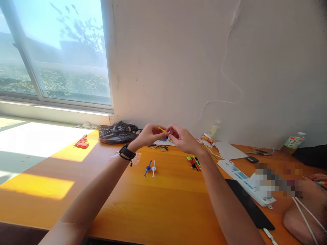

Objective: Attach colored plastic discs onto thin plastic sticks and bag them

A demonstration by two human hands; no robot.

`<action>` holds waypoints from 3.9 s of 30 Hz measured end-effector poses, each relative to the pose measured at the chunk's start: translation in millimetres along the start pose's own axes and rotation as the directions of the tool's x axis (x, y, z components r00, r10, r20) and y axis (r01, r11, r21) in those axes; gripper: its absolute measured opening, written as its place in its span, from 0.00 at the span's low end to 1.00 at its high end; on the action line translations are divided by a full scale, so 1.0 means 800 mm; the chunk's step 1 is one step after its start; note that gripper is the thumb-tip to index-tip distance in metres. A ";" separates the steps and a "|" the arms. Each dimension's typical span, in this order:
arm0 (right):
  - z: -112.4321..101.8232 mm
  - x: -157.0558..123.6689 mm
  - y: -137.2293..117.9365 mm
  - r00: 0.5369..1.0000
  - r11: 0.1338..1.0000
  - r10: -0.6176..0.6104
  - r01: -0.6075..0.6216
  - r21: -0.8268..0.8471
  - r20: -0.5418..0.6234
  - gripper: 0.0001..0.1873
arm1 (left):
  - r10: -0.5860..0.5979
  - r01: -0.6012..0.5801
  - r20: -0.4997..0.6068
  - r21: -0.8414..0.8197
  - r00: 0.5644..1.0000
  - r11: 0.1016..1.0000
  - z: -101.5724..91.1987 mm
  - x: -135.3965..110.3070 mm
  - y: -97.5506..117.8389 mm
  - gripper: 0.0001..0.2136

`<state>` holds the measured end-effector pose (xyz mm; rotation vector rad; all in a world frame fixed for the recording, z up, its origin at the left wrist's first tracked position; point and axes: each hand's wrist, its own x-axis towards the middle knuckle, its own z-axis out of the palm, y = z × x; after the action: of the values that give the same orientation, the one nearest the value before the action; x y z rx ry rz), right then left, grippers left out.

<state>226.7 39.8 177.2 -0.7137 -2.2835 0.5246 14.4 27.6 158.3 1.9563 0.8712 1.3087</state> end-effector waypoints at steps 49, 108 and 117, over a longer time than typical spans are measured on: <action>-0.003 0.003 0.004 0.999 0.998 -0.034 0.036 0.058 -0.034 0.06 | -0.010 0.011 0.021 -0.041 1.000 0.999 0.003 -0.003 0.014 0.11; 0.006 0.004 0.016 0.997 0.999 -0.028 0.030 0.033 -0.071 0.05 | -0.059 0.055 -0.056 -0.077 0.997 0.996 0.008 0.001 0.000 0.19; 0.006 0.003 0.011 0.997 0.998 -0.025 0.028 0.050 -0.074 0.05 | -0.062 0.059 -0.061 -0.051 0.996 0.997 0.008 -0.002 0.012 0.18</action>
<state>224.9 47.1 170.6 -0.6657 -2.2006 0.5341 21.8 19.9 163.5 1.8457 0.9124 1.3499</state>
